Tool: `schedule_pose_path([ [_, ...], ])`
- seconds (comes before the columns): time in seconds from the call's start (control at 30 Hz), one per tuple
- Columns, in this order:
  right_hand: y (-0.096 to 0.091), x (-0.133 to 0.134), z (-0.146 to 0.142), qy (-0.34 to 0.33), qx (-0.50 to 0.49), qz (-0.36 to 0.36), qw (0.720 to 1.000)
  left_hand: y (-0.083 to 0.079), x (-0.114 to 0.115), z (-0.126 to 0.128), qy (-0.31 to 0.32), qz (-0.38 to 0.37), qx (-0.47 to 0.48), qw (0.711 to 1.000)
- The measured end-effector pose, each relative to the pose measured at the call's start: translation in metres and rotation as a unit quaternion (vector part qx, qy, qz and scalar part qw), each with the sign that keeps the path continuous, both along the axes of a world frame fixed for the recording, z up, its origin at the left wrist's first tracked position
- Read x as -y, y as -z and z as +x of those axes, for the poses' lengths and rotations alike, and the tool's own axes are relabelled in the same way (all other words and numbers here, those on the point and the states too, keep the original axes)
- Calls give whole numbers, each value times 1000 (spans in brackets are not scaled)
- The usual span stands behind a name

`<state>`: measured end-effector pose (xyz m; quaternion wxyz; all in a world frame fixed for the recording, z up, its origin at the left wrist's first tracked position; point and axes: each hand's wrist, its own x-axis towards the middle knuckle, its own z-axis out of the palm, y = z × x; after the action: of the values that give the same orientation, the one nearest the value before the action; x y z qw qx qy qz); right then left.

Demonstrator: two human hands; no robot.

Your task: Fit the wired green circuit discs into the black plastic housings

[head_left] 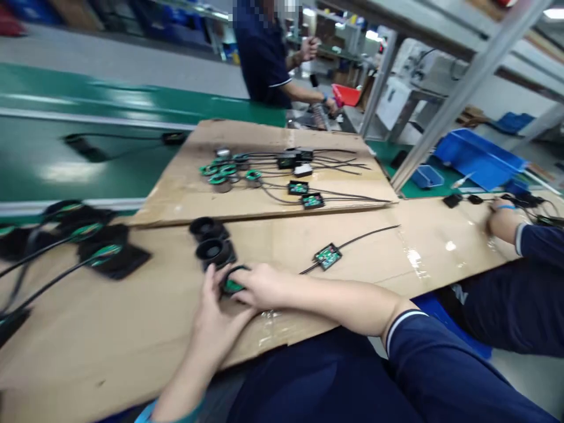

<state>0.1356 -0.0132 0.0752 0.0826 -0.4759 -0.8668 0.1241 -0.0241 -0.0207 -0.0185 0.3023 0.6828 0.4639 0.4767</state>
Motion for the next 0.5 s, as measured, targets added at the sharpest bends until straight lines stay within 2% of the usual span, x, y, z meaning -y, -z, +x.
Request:
schedule_pose_path([
  [0.07,-5,0,8,6,8,19,1000,-1,0,1,-13,-6,18,1000],
  [0.17,-12,8,17,60,-18,99,993,-11,7,4,-85,-4,54,995],
  [0.2,-13,10,20,68,-17,104,992,-15,9,6,-104,3,59,993],
  [0.3,-8,9,26,69,8,59,996,-22,13,8,-116,33,55,991],
  [0.37,-3,5,28,92,-17,83,992,-22,13,6,-109,40,37,993],
  [0.43,0,2,28,111,-41,110,987,-19,11,5,-110,40,-2,993],
  [0.5,0,2,29,101,-27,72,992,-20,8,5,-106,51,-66,991],
])
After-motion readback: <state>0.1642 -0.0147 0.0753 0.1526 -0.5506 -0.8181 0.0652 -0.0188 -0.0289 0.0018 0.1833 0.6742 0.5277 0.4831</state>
